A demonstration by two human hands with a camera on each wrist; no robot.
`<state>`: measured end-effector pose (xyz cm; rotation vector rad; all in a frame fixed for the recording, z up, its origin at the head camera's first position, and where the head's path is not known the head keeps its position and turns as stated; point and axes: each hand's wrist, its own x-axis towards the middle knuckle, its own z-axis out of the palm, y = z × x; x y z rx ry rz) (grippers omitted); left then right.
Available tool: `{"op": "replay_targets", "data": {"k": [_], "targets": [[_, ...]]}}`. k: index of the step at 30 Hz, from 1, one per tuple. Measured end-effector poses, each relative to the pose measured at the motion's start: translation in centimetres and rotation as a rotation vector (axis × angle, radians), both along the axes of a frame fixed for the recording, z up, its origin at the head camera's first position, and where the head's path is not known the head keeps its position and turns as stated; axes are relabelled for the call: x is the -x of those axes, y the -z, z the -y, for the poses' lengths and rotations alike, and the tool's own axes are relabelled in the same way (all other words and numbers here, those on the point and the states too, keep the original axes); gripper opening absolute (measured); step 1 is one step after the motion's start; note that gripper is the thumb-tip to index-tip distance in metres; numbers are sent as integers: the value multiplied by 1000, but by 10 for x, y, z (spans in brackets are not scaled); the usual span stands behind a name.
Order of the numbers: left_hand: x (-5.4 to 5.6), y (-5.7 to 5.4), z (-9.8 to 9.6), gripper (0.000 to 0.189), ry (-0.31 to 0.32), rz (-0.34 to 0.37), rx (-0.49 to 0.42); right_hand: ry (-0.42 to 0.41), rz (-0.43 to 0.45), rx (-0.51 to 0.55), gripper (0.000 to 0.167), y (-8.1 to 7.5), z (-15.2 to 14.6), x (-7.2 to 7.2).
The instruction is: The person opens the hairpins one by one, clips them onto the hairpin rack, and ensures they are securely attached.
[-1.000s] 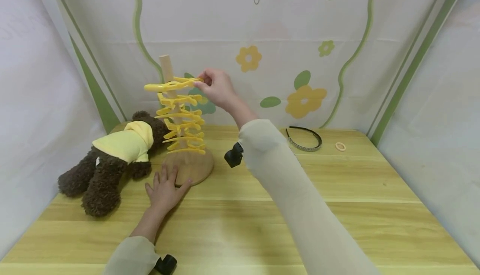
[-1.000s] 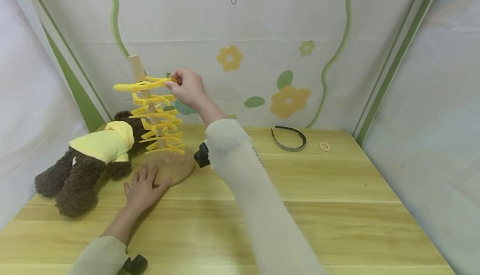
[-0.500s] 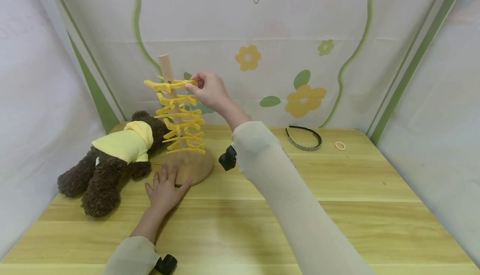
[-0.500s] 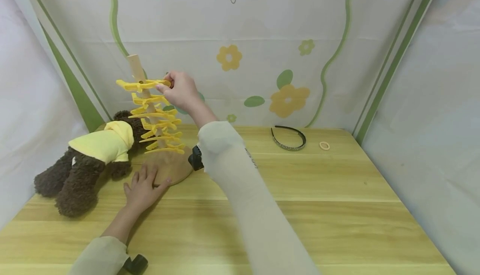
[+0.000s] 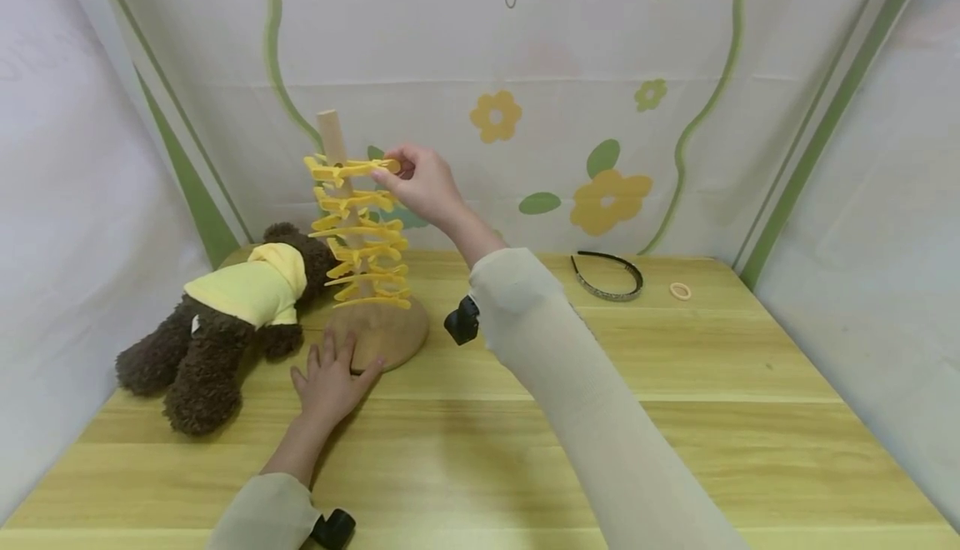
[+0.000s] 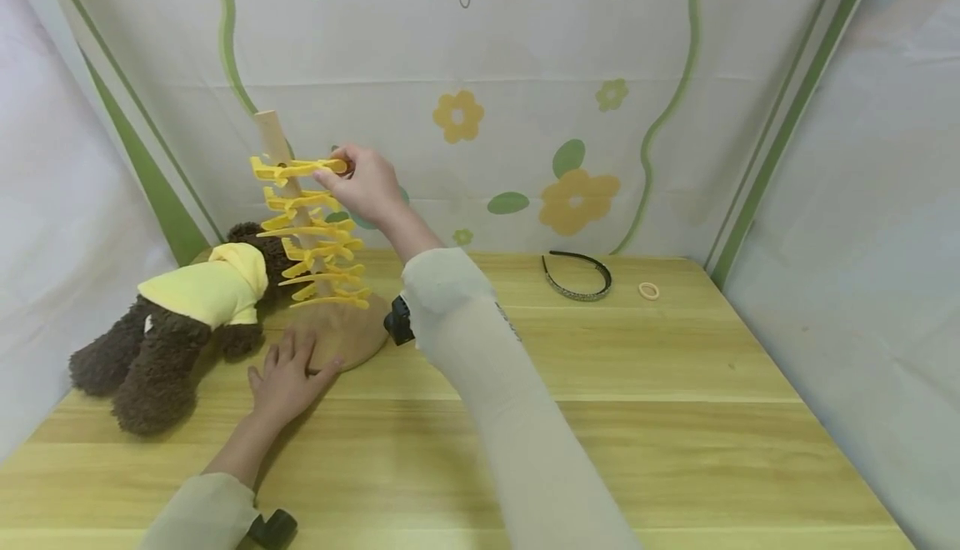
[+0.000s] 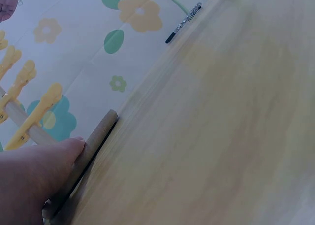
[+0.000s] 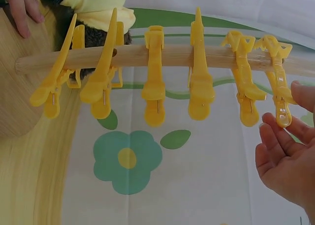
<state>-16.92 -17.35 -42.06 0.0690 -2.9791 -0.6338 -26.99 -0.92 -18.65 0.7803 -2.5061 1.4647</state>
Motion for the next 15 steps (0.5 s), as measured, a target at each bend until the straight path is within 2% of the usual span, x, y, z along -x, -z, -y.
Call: {"op": "replay_targets", "data": {"k": [3, 8, 12, 15], "targets": [[1, -1, -1, 82, -1, 4, 3, -5, 0, -13, 44, -1, -5, 0], [0, -3, -1, 83, 17, 28, -2, 24, -92, -140, 58, 2, -33, -8], [-4, -9, 0, 87, 29, 42, 36, 51, -181, -236, 60, 15, -73, -22], [-9, -22, 1, 89, 28, 24, 77, 78, -219, -301, 62, 31, -106, -34]]}}
